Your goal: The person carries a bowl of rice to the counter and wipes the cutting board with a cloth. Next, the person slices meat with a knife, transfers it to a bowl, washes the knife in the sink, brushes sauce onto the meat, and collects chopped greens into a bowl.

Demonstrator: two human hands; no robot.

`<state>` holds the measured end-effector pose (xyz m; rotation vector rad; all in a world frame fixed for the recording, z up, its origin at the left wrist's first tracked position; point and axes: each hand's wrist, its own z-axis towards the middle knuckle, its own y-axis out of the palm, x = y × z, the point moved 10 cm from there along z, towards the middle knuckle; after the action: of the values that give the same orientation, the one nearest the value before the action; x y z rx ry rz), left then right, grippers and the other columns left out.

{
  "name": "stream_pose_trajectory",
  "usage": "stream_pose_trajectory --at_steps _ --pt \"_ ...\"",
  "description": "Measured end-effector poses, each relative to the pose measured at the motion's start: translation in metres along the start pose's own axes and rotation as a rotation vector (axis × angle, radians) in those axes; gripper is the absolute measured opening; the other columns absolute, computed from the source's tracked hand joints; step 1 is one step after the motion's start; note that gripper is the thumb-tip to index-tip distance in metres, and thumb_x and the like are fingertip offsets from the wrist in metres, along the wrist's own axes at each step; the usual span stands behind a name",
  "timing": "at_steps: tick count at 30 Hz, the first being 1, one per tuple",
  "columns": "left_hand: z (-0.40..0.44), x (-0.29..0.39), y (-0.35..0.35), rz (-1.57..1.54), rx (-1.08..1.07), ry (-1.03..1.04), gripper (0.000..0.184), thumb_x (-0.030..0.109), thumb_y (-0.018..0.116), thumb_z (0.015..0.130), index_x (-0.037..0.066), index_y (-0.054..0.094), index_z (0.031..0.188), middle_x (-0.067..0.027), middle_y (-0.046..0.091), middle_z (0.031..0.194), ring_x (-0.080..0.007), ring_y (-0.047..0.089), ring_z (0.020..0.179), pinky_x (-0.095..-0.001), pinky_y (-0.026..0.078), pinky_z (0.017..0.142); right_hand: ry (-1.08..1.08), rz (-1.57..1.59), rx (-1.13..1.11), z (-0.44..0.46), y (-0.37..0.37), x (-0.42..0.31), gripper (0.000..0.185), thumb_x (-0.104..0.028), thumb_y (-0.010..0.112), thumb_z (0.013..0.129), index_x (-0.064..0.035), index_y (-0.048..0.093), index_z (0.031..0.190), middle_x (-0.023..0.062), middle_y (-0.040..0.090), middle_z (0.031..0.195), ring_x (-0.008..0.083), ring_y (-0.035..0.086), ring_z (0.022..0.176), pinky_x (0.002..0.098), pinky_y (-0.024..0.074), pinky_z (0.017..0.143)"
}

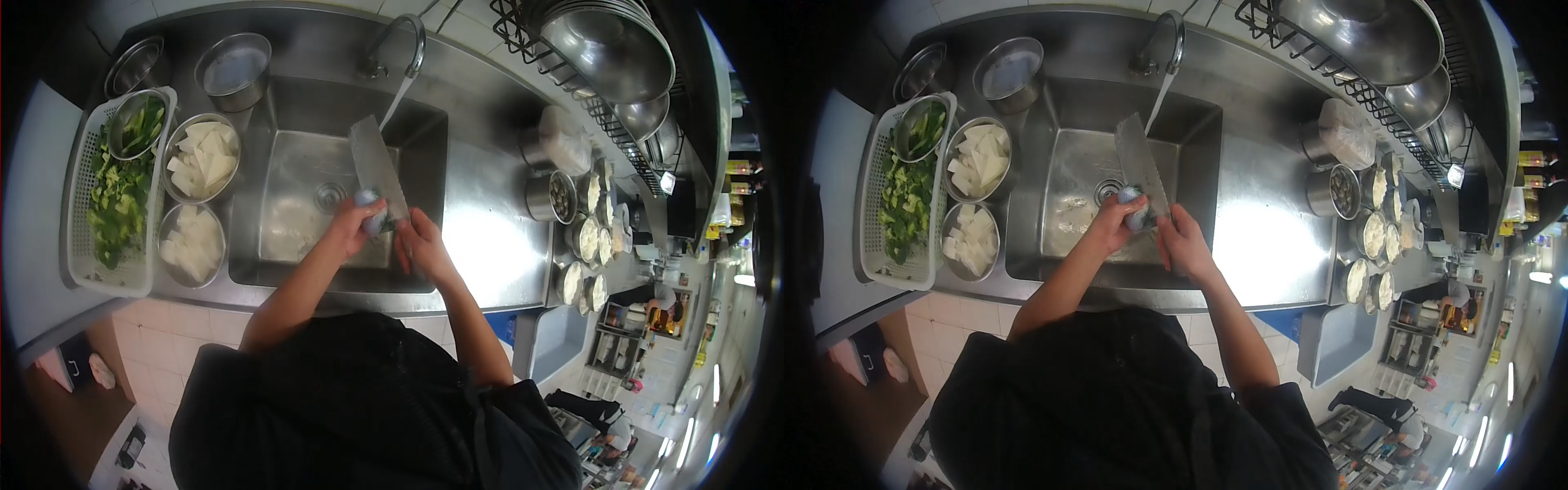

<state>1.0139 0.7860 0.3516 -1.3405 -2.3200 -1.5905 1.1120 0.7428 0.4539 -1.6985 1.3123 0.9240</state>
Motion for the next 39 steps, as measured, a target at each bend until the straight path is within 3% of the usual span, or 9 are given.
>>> stream_pose_trajectory --at_steps 10,15,21,24,29,32,33,35,39 --pt "0.015 -0.030 -0.014 -0.021 0.002 -0.111 0.020 0.009 0.072 0.085 0.006 0.061 0.102 -0.0038 0.063 0.094 -0.0168 0.062 0.087 -0.0312 0.052 0.074 0.086 -0.040 0.000 -0.010 -0.015 0.004 0.019 -0.021 0.046 0.101 -0.0030 0.048 0.096 0.0029 0.051 0.066 0.0103 0.047 0.045 0.0253 0.0381 0.041" --pt "0.080 0.150 -0.062 -0.222 0.117 0.332 0.019 0.007 0.072 0.086 0.006 0.061 0.101 -0.0054 0.064 0.097 -0.0165 0.062 0.091 -0.0312 0.054 0.078 0.222 -0.001 -0.201 -0.054 -0.023 0.012 0.020 -0.023 0.048 0.100 -0.0035 0.050 0.100 0.0035 0.052 0.064 0.0096 0.046 0.045 0.0245 0.0384 0.041" --pt "0.005 0.395 -0.020 0.559 0.585 1.036 0.041 0.019 0.079 0.079 0.001 0.060 0.111 -0.0111 0.065 0.111 -0.0220 0.064 0.097 -0.0335 0.050 0.082 0.191 0.264 -0.041 0.028 -0.026 0.038 0.014 -0.022 0.048 0.101 -0.0074 0.050 0.101 0.0033 0.055 0.069 0.0120 0.049 0.046 0.0251 0.0409 0.042" --pt "0.026 0.428 -0.054 1.177 0.955 0.961 0.054 0.028 0.080 0.076 -0.002 0.060 0.117 -0.0181 0.064 0.116 -0.0309 0.062 0.104 -0.0391 0.048 0.090 0.146 0.572 -0.083 0.075 -0.017 0.056 0.015 -0.025 0.049 0.102 -0.0099 0.050 0.101 0.0037 0.056 0.073 0.0131 0.052 0.050 0.0263 0.0439 0.044" --pt "-0.012 0.342 0.006 1.323 0.868 1.458 0.039 0.013 0.068 0.080 -0.001 0.060 0.116 -0.0207 0.063 0.108 -0.0359 0.061 0.099 -0.0450 0.047 0.087 0.199 0.740 -0.201 0.109 -0.006 0.072 0.012 -0.022 0.050 0.101 -0.0115 0.049 0.108 0.0060 0.061 0.083 0.0166 0.057 0.061 0.0298 0.0496 0.055" --pt "0.060 0.200 -0.009 0.637 0.150 0.959 0.023 0.024 0.067 0.089 0.003 0.063 0.098 -0.0095 0.066 0.088 -0.0212 0.062 0.081 -0.0354 0.048 0.074 0.096 0.430 -0.075 0.122 -0.017 0.080 0.023 -0.020 0.055 0.098 -0.0132 0.053 0.120 0.0093 0.063 0.086 0.0239 0.063 0.069 0.0362 0.0522 0.062" --pt "0.066 0.149 -0.012 0.962 0.382 0.825 0.021 0.026 0.067 0.092 0.005 0.066 0.096 -0.0025 0.065 0.089 -0.0107 0.059 0.081 -0.0287 0.048 0.071 0.103 0.409 -0.081 0.125 -0.015 0.079 0.023 -0.020 0.055 0.098 -0.0132 0.053 0.120 0.0093 0.063 0.086 0.0239 0.063 0.069 0.0362 0.0522 0.062" --pt "0.097 0.057 0.002 0.685 0.200 0.433 0.027 0.032 0.067 0.092 0.006 0.066 0.097 -0.0013 0.063 0.084 -0.0110 0.057 0.077 -0.0302 0.046 0.064 -0.402 -0.687 0.496 0.109 -0.048 0.015 0.038 -0.017 0.060 0.091 -0.0198 0.055 0.129 0.0134 0.064 0.093 0.0335 0.064 0.078 0.0444 0.0525 0.070" --pt "0.145 0.044 0.002 0.470 0.489 0.313 0.029 0.030 0.066 0.090 0.002 0.065 0.098 -0.0025 0.062 0.079 -0.0113 0.056 0.072 -0.0313 0.042 0.059 -0.310 -0.914 0.493 0.101 -0.051 0.002 0.052 -0.008 0.059 0.086 -0.0264 0.053 0.134 0.0153 0.058 0.101 0.0391 0.061 0.089 0.0490 0.0498 0.078"
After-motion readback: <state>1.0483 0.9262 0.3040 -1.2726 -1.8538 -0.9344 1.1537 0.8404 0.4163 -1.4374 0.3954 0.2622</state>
